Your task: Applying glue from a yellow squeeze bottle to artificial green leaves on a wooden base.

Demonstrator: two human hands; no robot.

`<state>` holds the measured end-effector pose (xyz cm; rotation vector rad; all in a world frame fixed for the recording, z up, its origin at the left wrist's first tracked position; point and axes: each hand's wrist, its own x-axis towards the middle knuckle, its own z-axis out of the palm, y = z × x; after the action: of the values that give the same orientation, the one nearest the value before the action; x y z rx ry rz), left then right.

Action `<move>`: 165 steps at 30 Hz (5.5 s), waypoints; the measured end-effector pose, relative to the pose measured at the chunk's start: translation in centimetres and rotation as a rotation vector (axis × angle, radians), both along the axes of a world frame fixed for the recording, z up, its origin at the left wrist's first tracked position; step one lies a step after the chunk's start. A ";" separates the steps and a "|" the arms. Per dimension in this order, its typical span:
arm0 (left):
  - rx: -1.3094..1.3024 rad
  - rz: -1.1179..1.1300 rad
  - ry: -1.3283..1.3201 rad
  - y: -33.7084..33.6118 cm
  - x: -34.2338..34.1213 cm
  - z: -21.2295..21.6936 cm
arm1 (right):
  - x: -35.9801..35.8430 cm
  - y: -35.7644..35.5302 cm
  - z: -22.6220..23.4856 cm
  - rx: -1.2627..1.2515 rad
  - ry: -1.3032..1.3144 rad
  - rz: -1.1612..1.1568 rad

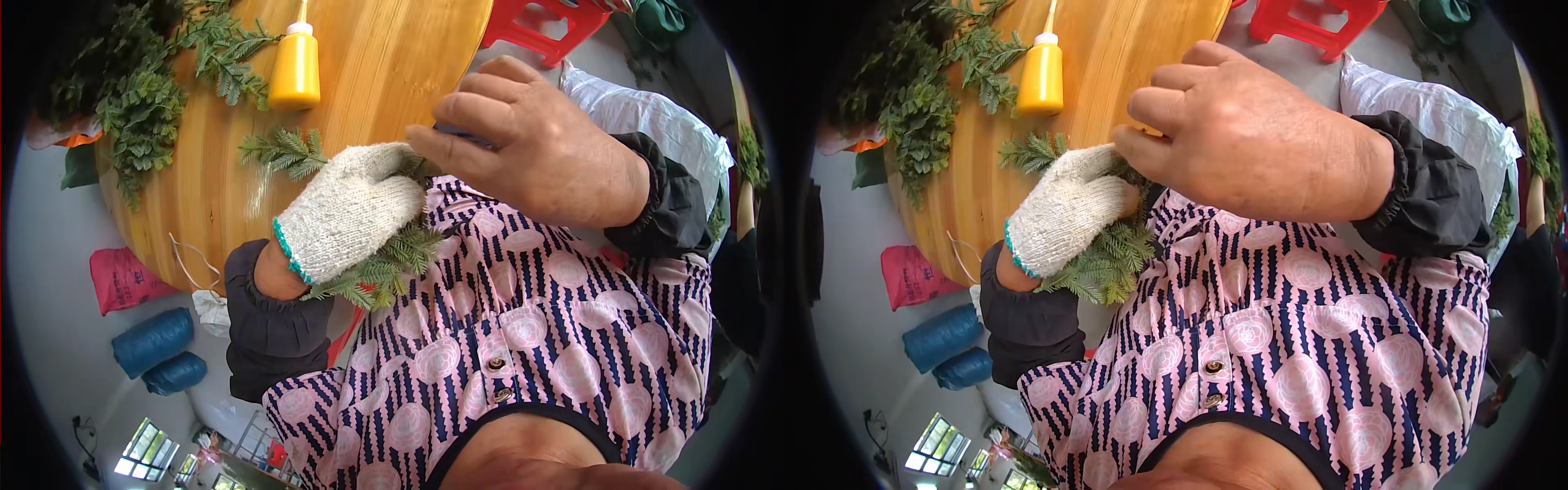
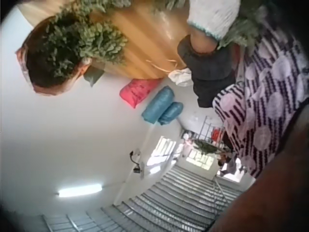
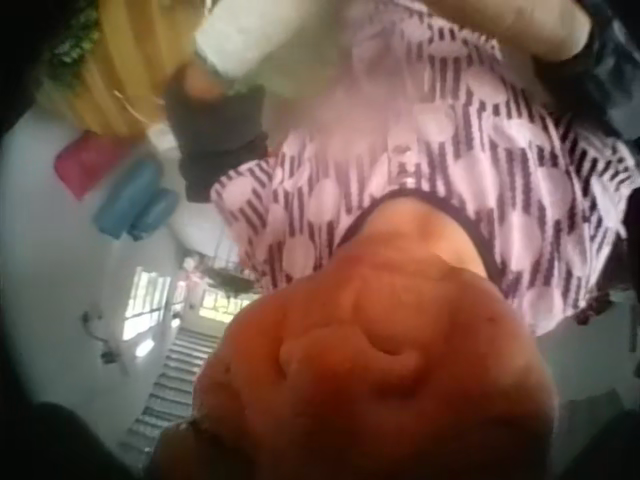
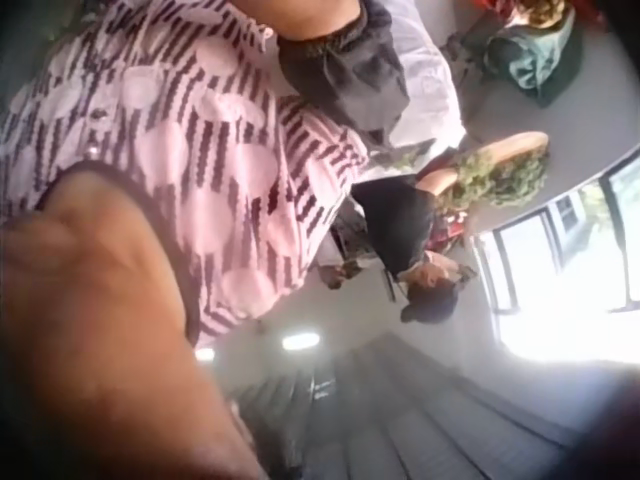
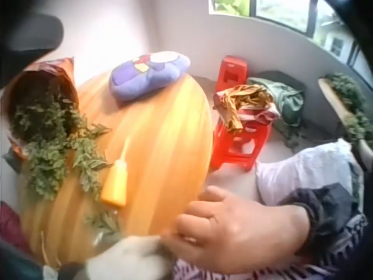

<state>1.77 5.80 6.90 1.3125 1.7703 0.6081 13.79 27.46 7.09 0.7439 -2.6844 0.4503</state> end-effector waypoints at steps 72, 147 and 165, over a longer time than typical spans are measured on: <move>-0.016 1.922 1.233 -31.6 5.8 -4.9 | -13.1 1.9 -5.5 -1.785 -0.110 0.159; 0.796 0.190 -0.455 3.8 9.4 0.4 | 0.1 3.0 -2.2 -0.514 0.041 -0.513; 0.185 0.748 0.975 -3.7 -4.0 -2.8 | -8.5 4.6 -4.8 -0.530 0.017 -0.496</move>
<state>-2.23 2.08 4.13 1.1006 3.1369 0.5583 5.30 32.11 2.28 -0.0659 -2.4315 0.9469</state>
